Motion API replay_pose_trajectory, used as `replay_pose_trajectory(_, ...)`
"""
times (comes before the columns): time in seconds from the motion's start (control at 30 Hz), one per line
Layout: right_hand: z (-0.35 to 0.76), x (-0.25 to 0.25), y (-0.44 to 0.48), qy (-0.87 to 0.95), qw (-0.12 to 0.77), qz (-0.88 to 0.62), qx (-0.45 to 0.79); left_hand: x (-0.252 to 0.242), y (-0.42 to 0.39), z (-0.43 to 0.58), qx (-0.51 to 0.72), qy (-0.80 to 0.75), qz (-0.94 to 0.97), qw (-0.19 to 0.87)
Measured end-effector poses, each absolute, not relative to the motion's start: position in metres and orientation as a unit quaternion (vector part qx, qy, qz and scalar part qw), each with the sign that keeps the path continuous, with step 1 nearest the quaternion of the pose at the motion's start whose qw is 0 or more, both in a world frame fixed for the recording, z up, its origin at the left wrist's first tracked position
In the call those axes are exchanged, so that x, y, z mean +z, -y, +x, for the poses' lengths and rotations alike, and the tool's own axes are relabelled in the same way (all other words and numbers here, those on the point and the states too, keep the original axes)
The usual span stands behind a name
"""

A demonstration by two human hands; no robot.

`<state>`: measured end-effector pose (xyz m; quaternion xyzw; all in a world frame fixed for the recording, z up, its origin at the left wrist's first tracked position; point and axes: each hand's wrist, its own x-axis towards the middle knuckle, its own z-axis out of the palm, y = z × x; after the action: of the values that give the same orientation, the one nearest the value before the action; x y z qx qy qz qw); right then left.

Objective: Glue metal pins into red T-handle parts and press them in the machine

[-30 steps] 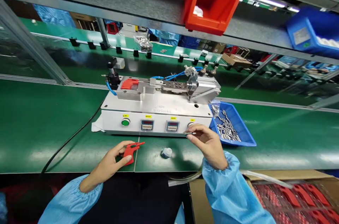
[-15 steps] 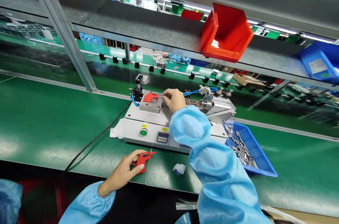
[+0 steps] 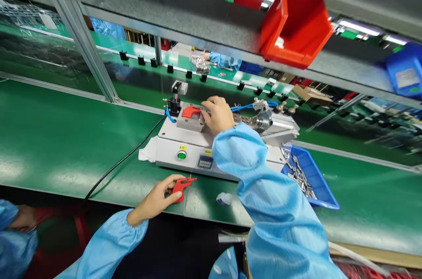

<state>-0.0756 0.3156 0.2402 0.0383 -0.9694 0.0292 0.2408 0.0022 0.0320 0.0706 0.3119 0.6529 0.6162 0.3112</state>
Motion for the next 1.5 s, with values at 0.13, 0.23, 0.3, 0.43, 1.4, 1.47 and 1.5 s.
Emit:
replay_pose_trajectory(0.13, -0.1, 0.234, -0.304, 0.979, 0.189, 0.052, 0.045, 0.075, -0.028, 0.0, 0.614, -0.664, 0.295, 0.308)
replay_pose_trajectory(0.23, -0.116, 0.23, -0.303, 0.984, 0.163, 0.045, 0.06, 0.074, -0.027, -0.002, 0.616, -0.664, 0.293, 0.307)
replay_pose_trajectory(0.3, -0.119, 0.228, -0.303, 0.985, 0.158, 0.045, 0.059, 0.073, -0.027, -0.002, 0.617, -0.662, 0.293, 0.307)
replay_pose_trajectory(0.43, -0.114, 0.225, -0.302, 0.978, 0.199, 0.044, 0.049, 0.072, -0.028, -0.003, 0.625, -0.657, 0.283, 0.313)
replay_pose_trajectory(1.4, 0.109, 0.162, -0.198, 0.986, 0.113, 0.108, 0.05, 0.163, -0.034, -0.059, 0.71, -0.637, 0.296, 0.053)
replay_pose_trajectory(1.47, 0.108, 0.129, -0.185, 0.991, 0.114, 0.072, 0.025, 0.203, -0.06, -0.093, 0.656, -0.666, 0.356, 0.018)
replay_pose_trajectory(1.5, 0.105, 0.116, -0.181, 0.992, 0.115, 0.05, 0.016, 0.219, -0.075, -0.108, 0.629, -0.684, 0.369, 0.014)
